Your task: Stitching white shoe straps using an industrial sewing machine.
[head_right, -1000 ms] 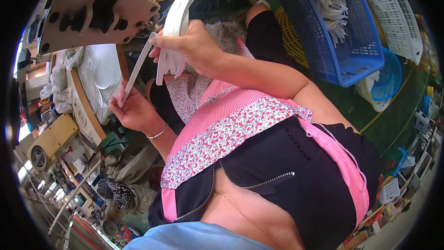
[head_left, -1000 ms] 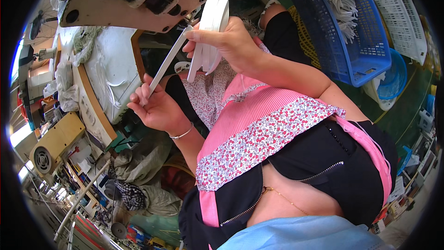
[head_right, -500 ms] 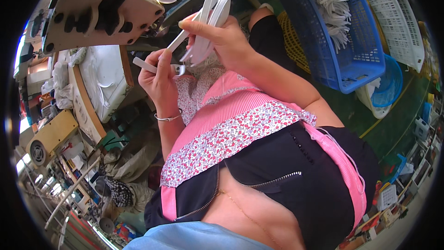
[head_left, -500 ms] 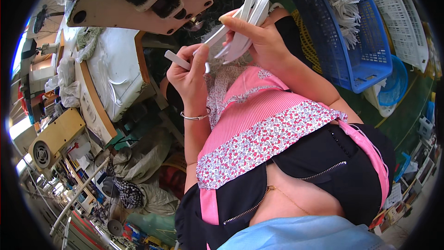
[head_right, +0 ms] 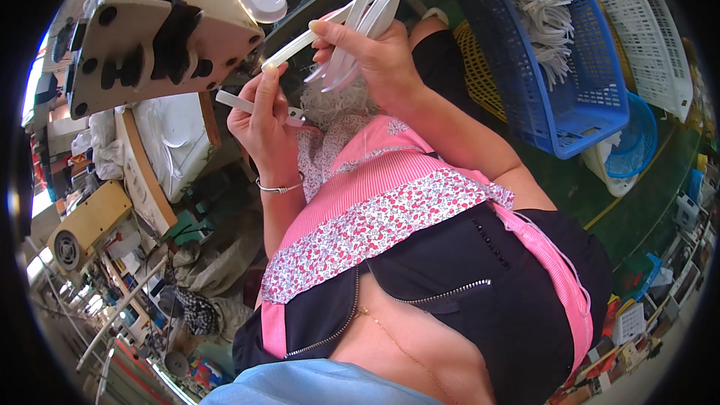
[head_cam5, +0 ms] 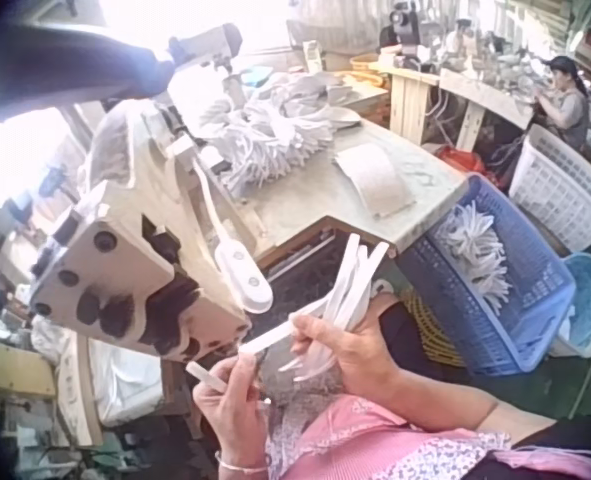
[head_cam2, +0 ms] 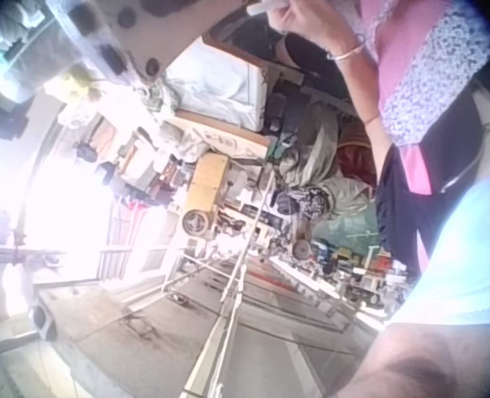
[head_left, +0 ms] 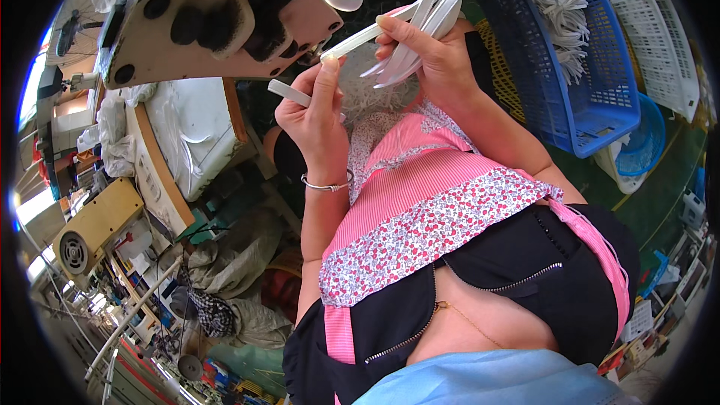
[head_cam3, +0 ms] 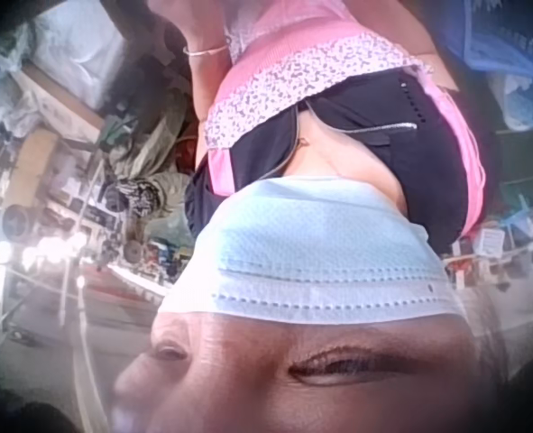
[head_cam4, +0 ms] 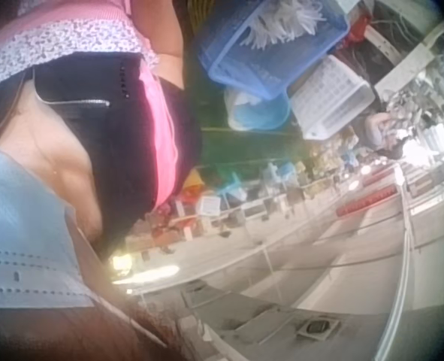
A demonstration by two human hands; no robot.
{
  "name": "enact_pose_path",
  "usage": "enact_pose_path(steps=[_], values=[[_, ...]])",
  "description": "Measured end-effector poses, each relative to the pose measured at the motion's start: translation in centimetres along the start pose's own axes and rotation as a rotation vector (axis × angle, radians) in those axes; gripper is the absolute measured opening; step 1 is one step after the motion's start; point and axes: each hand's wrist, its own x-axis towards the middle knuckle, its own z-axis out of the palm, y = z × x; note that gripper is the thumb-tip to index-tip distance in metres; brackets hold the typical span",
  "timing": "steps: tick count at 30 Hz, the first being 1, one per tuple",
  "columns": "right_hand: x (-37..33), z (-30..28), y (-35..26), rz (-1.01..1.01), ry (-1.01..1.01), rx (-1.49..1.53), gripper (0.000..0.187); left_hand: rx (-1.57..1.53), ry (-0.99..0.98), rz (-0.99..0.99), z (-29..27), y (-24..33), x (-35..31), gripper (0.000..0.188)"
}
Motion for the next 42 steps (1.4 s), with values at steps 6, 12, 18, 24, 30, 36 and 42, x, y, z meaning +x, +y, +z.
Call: enact_pose_path(steps=[6,12,18,24,30,36,42], values=[[0.6,0.5,-0.3,-0.008,-0.032,-0.011,0.020,0.087,0.060,0.064,-0.2,0.0,0.5,0.014],[1.5,0.5,-0.2,0.026,-0.086,-0.054,0.019,0.118,0.071,0.094,-0.6,0.2,0.8,0.012],[2.1,0.5,0.3,0.018,-0.215,-0.026,0.020,0.019,0.146,0.062,-1.4,0.2,0.3,0.010],[1.8,1.2,1.2,0.070,-0.254,-0.054,0.021,0.031,0.178,0.112,-2.7,-0.2,-0.1,0.013],[1.7,1.5,1.5,0.094,-0.253,-0.003,0.021,-0.079,0.195,0.070,-4.8,0.7,-0.7,0.010],[1.1,2.1,1.3,0.130,-0.264,-0.023,0.022,0.036,0.196,0.129,-8.4,-0.4,-0.7,0.016],[0.6,2.7,2.0,0.166,-0.248,0.024,0.021,-0.442,-0.040,0.042,-7.2,-0.3,0.2,0.021]])
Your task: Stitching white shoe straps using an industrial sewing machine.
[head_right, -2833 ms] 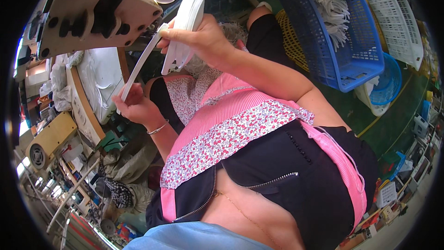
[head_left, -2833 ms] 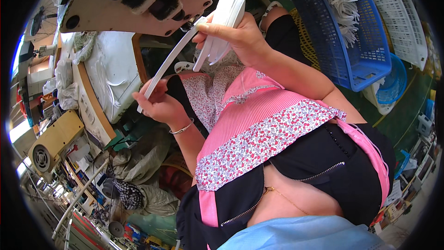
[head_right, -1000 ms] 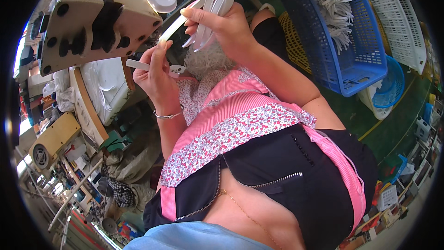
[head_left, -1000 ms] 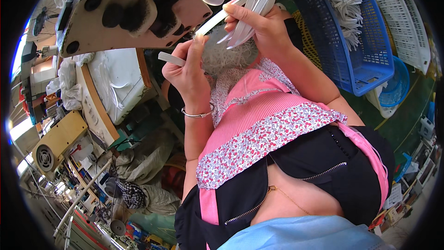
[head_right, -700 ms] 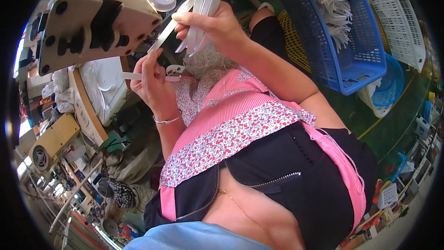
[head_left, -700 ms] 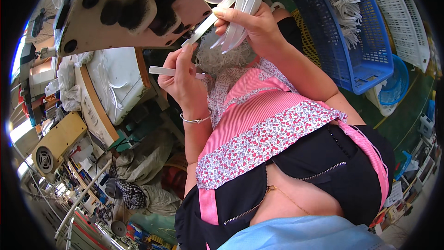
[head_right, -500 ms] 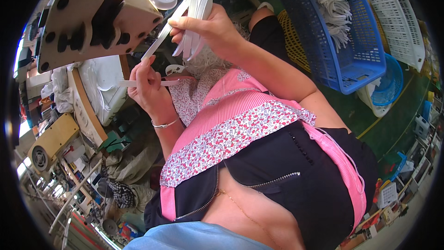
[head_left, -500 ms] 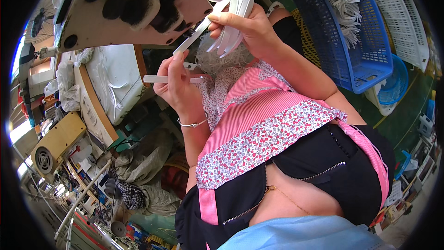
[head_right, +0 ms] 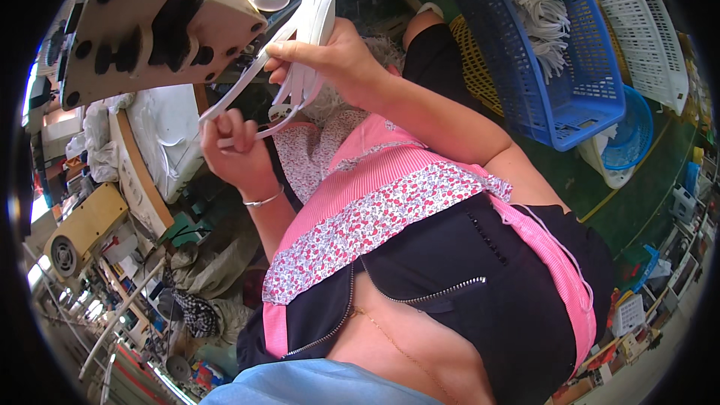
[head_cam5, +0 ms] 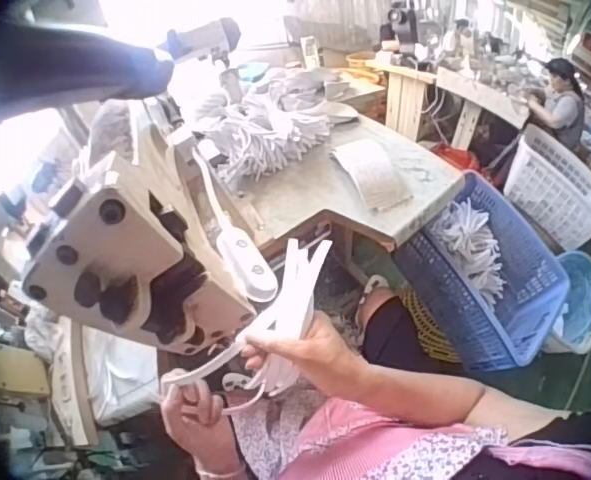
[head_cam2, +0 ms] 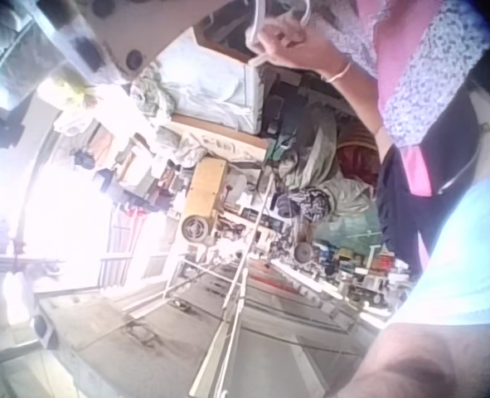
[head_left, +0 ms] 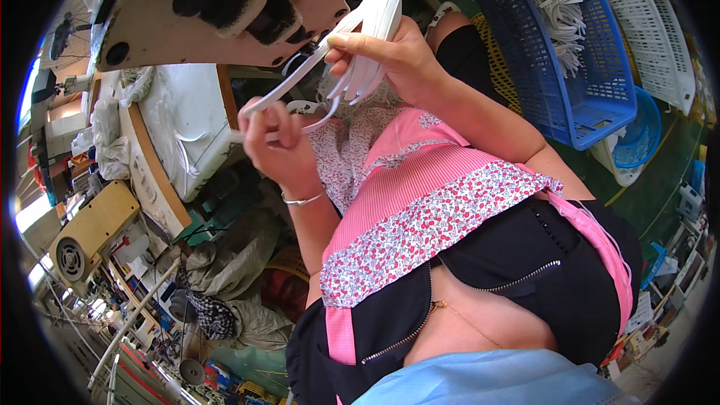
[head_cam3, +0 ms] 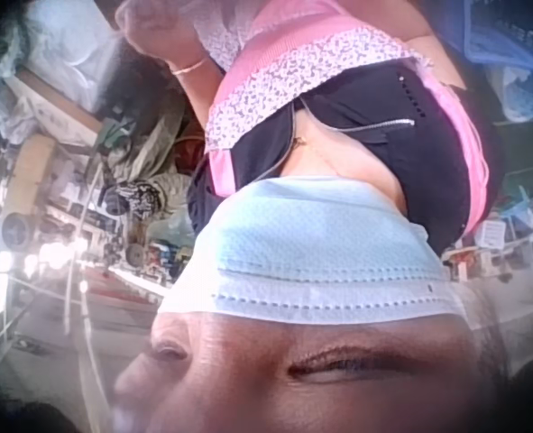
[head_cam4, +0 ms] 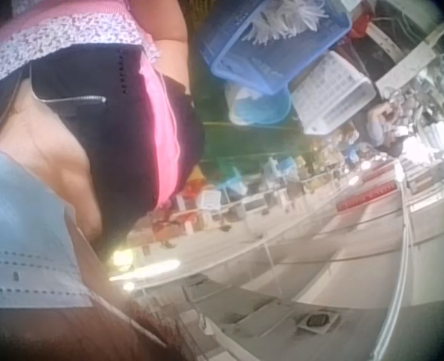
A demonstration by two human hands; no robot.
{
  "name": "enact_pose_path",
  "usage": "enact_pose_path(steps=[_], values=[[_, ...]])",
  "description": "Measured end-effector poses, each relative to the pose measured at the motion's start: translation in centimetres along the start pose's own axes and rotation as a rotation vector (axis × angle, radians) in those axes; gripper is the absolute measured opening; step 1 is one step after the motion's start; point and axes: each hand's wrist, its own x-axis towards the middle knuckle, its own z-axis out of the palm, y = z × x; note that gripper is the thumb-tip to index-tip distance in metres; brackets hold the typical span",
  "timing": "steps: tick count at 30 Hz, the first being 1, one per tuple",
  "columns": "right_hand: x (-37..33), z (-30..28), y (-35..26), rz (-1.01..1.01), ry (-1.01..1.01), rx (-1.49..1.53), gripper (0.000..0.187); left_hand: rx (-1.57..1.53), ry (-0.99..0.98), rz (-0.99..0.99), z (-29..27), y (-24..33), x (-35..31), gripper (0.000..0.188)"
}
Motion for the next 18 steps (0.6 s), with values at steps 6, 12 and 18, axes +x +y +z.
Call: enact_pose_path(steps=[6,12,18], values=[[-0.1,0.3,0.1,-0.038,-0.011,-0.020,0.020,0.378,0.060,0.050,4.6,-3.2,0.6,0.010],[0.3,-0.5,-0.4,-0.074,-0.007,-0.050,0.020,0.529,0.091,0.180,4.7,-3.2,0.9,0.006],[0.2,-1.2,-1.2,-0.065,0.050,0.041,0.021,1.056,-0.136,0.502,1.6,-2.3,0.7,0.025]])
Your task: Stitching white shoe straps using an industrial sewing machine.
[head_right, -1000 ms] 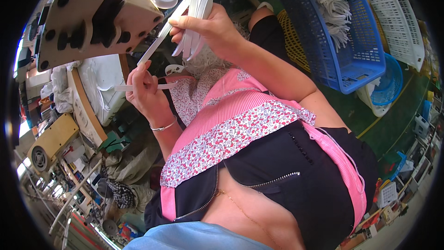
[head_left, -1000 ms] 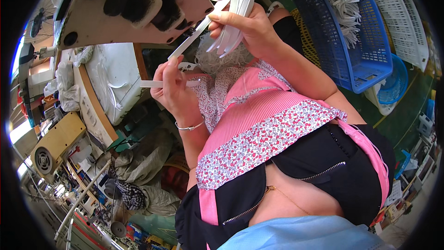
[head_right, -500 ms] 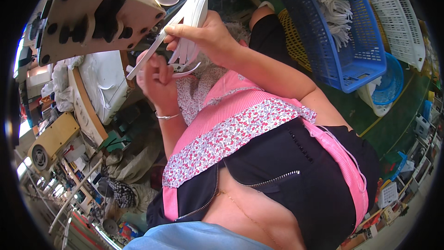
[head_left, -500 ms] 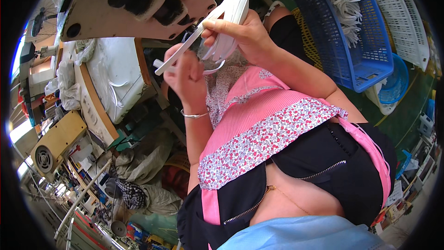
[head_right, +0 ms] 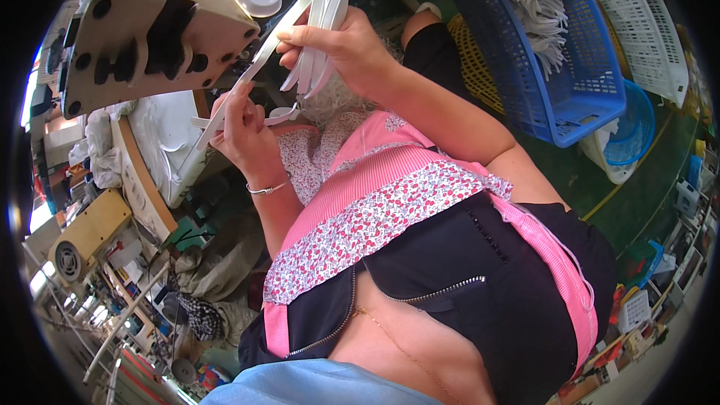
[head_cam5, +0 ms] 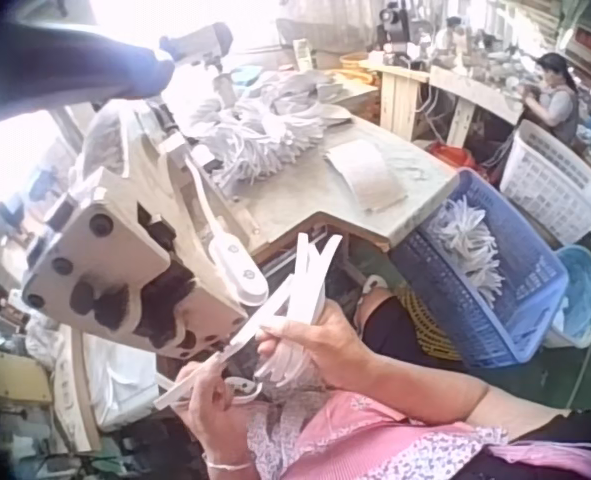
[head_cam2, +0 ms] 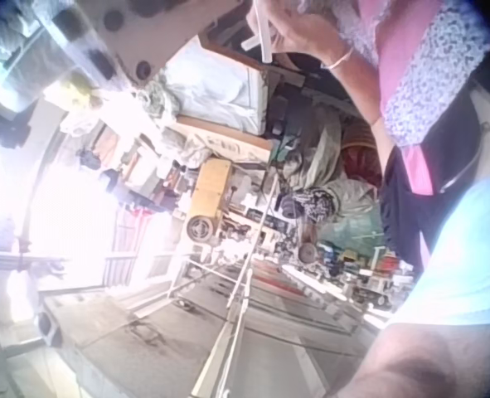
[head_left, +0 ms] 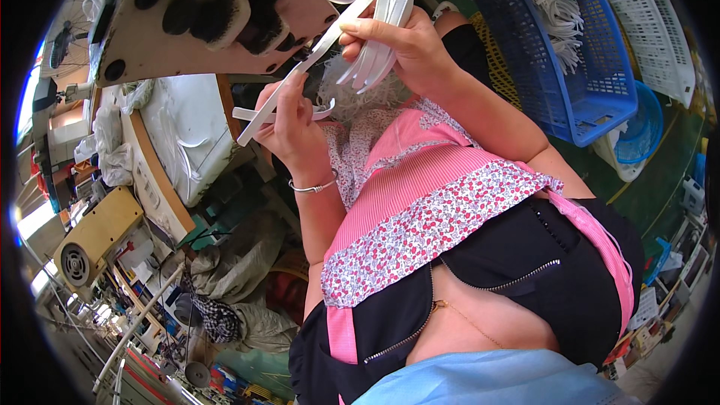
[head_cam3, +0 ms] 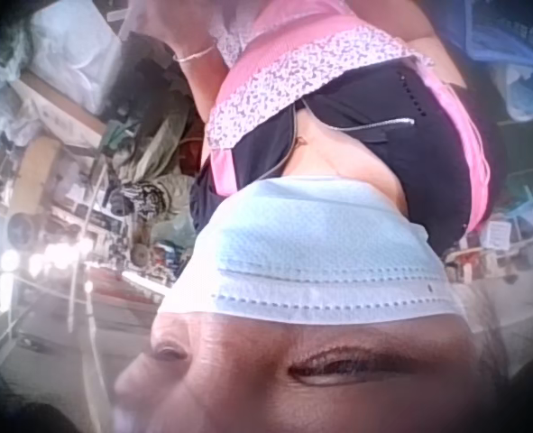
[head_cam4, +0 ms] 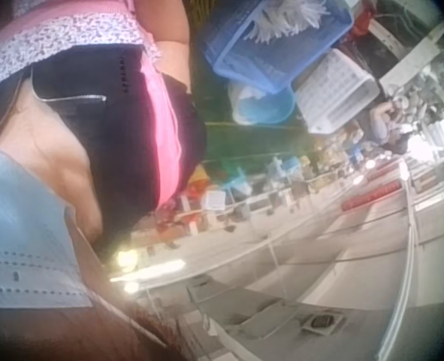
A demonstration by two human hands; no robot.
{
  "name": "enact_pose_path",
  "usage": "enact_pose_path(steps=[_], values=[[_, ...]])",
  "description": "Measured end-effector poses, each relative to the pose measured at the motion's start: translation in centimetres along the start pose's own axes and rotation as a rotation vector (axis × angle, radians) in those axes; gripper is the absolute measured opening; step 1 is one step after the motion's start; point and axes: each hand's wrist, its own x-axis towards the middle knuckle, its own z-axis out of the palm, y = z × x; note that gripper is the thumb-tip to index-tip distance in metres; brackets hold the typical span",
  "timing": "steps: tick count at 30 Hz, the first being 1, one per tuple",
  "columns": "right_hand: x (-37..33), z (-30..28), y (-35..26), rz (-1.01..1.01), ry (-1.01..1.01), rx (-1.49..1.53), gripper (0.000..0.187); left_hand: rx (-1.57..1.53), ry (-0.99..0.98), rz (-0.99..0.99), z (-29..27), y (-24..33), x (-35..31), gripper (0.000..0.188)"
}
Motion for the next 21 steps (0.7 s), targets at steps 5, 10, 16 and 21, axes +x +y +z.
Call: enact_pose_path(steps=[5,10,16,21], values=[[-0.1,0.1,0.5,0.012,-0.006,-0.011,0.022,-0.392,0.060,-0.365,-0.7,-0.1,-0.1,0.028],[-0.3,0.0,0.6,0.023,-0.002,0.006,0.022,-0.195,0.073,-0.178,-1.7,-0.3,-0.3,0.023],[-0.5,0.4,0.7,0.008,-0.041,0.015,0.023,-0.222,0.148,-0.281,-3.5,-0.1,-0.9,0.011],[-0.9,1.0,1.3,0.033,-0.033,-0.006,0.018,-0.683,0.210,-0.443,-5.2,-0.4,-1.4,0.012]])
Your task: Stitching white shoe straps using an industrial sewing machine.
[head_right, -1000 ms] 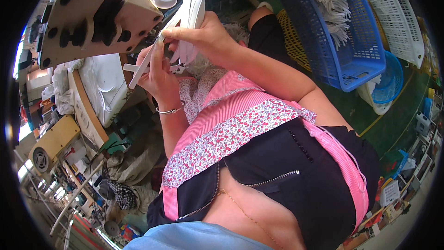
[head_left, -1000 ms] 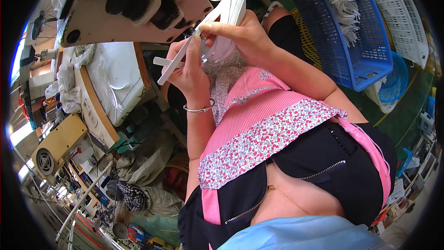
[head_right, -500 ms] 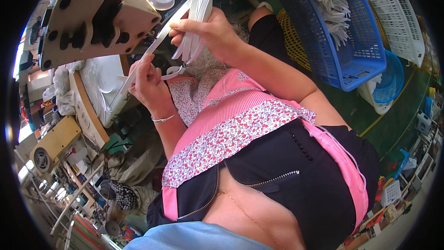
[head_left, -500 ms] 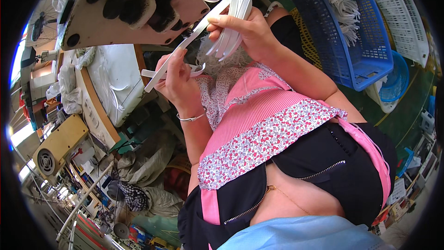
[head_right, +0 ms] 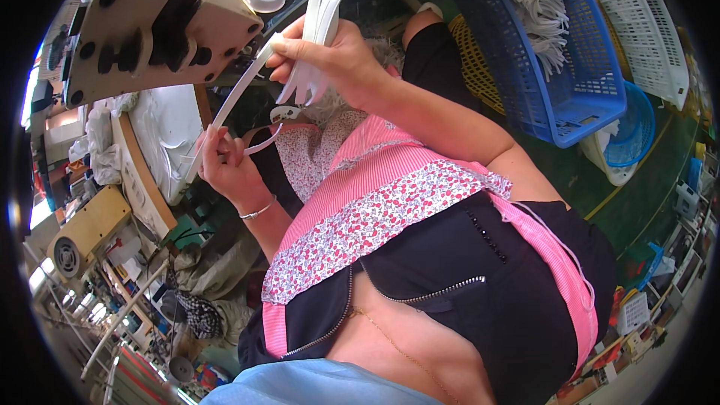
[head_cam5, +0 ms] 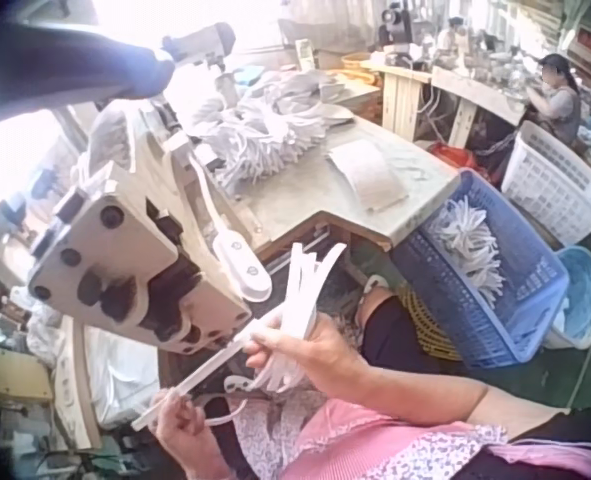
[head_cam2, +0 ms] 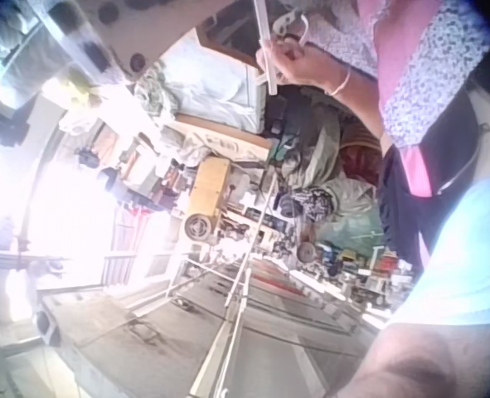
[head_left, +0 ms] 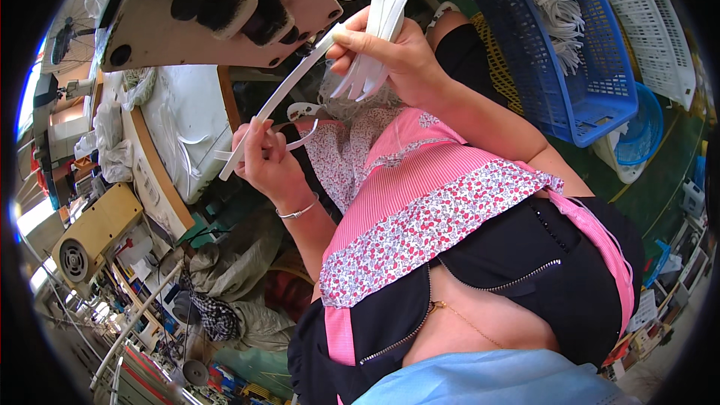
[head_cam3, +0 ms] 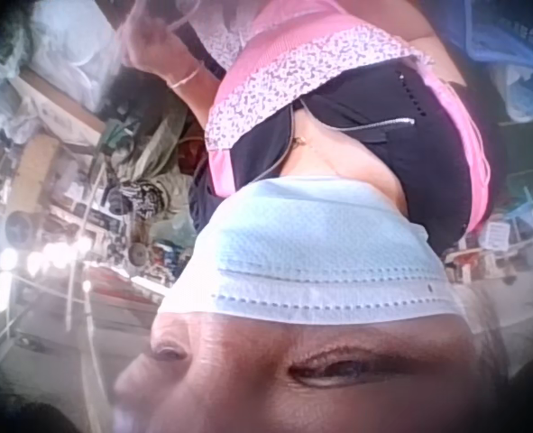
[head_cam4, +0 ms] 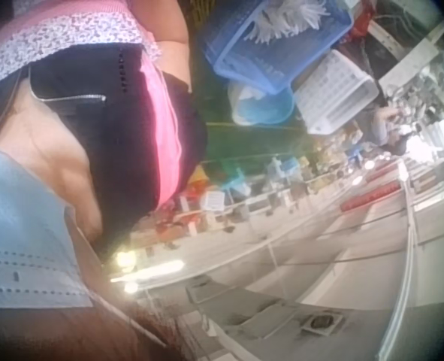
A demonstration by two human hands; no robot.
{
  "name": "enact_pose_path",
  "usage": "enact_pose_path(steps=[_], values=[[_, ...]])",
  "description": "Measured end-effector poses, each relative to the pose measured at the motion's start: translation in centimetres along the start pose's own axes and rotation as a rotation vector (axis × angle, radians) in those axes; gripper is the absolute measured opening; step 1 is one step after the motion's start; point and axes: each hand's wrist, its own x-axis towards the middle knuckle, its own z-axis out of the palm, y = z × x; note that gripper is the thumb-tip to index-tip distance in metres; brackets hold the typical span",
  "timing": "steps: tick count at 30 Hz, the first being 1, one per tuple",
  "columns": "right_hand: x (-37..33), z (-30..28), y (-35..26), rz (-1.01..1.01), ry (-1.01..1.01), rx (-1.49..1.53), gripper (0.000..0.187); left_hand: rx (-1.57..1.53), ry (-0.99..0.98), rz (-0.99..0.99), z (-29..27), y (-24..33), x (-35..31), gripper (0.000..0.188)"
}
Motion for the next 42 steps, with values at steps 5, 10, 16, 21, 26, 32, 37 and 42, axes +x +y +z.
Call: enact_pose_path(steps=[5,10,16,21,26,32,37,42], values=[[-0.2,0.9,0.4,0.013,-0.001,-0.038,0.017,-0.190,0.133,-0.063,-1.9,0.1,0.1,0.037],[-0.5,1.9,0.4,0.053,0.037,-0.029,0.018,-0.122,0.121,-0.050,-1.8,0.0,-0.9,0.045],[-0.9,3.0,0.3,0.099,0.102,-0.019,0.016,-0.455,0.598,0.037,2.9,0.8,-0.1,0.039],[-1.1,2.3,-0.2,0.107,0.097,0.043,0.017,-0.668,-0.253,0.129,-2.6,0.9,0.6,0.036],[-1.3,1.6,-0.1,0.103,0.152,0.175,0.018,0.303,-0.306,0.053,1.8,-0.7,-1.9,0.010],[-1.3,0.2,-0.6,0.025,0.066,0.058,0.019,0.319,-0.182,-0.034,5.9,-1.3,-1.5,0.010],[-1.7,-0.9,-1.8,0.041,0.023,-0.085,0.022,0.101,-0.141,-0.238,7.2,-0.9,-0.4,0.015],[-1.3,-1.7,-1.1,-0.001,0.088,-0.078,0.024,0.039,-0.141,-0.192,8.6,-1.1,-0.3,0.015]])
